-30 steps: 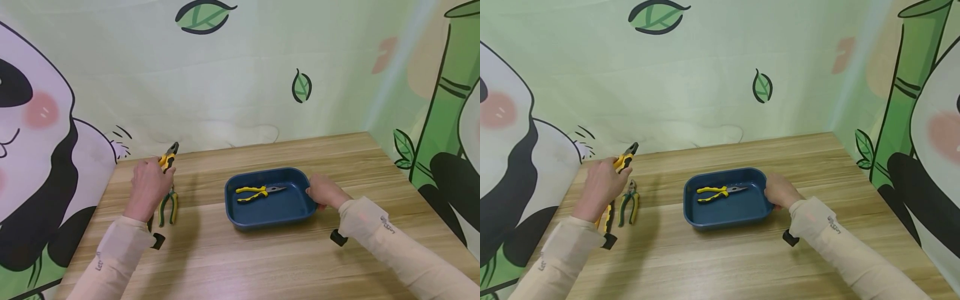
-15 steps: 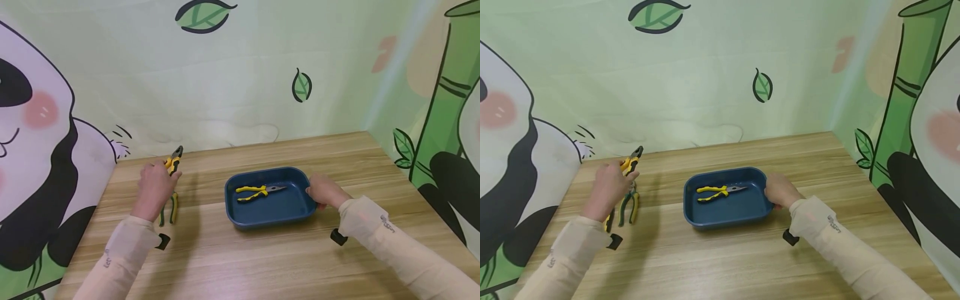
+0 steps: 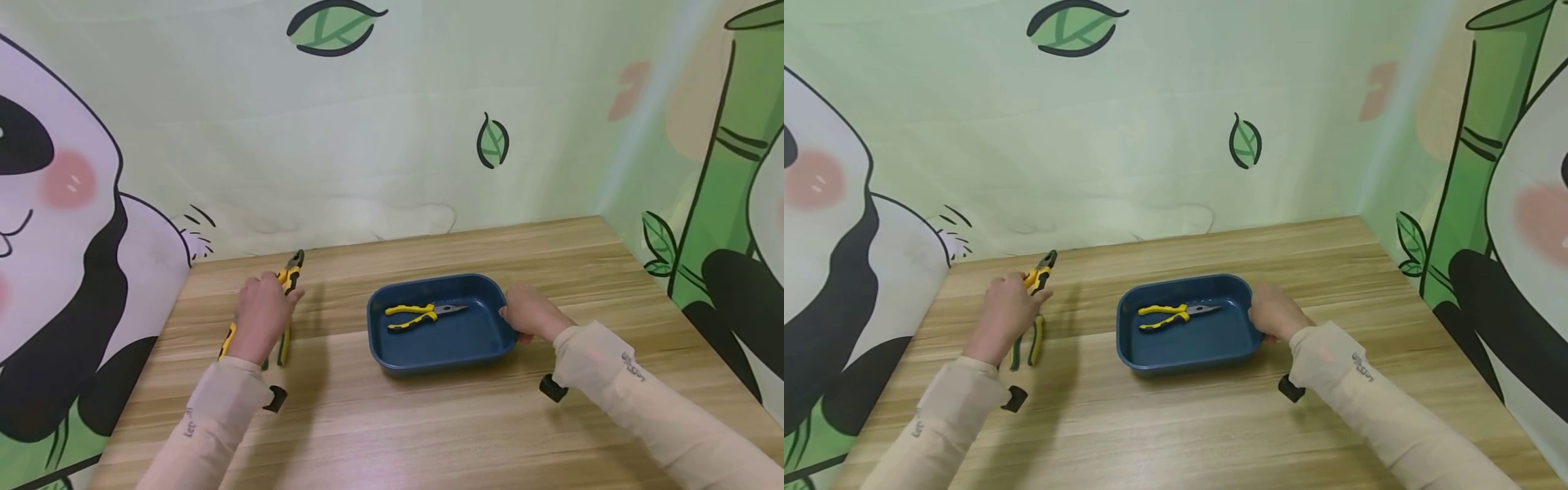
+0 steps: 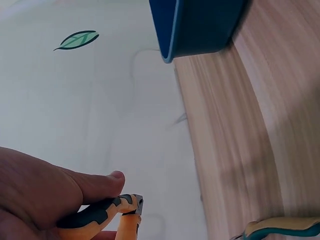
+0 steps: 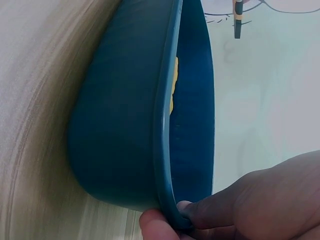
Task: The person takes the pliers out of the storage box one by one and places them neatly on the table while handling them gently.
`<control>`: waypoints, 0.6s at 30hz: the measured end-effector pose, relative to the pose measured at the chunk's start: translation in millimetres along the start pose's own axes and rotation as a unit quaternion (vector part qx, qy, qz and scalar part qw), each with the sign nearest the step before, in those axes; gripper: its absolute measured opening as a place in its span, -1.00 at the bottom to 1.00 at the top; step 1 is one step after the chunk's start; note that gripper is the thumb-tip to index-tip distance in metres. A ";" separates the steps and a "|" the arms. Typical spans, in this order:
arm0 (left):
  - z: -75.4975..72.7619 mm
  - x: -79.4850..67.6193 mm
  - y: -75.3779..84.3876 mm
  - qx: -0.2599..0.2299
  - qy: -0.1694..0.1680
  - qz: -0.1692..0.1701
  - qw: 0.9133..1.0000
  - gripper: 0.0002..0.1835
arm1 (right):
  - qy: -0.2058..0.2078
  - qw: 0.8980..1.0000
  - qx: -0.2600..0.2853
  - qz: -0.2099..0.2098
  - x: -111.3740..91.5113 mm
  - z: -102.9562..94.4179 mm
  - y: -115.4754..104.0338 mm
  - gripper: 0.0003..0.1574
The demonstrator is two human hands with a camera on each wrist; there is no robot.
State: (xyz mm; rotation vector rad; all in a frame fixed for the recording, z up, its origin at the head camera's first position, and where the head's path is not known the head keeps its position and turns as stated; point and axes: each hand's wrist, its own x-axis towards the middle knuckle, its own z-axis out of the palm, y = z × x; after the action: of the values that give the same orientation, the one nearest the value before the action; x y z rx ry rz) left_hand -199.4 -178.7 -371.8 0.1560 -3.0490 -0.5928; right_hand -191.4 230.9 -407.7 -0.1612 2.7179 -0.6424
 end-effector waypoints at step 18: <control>23.9 9.1 -5.7 0.018 -0.040 -0.013 0.999 -0.50 | -0.007 1.000 0.006 -0.002 0.7 1.2 1.0 -0.73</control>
State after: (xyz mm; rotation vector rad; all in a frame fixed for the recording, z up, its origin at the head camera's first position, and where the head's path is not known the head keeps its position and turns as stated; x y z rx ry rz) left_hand -209.1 -176.0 -396.0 0.1785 -3.1398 -0.5603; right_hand -191.6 231.2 -409.4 -0.1669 2.7009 -0.6576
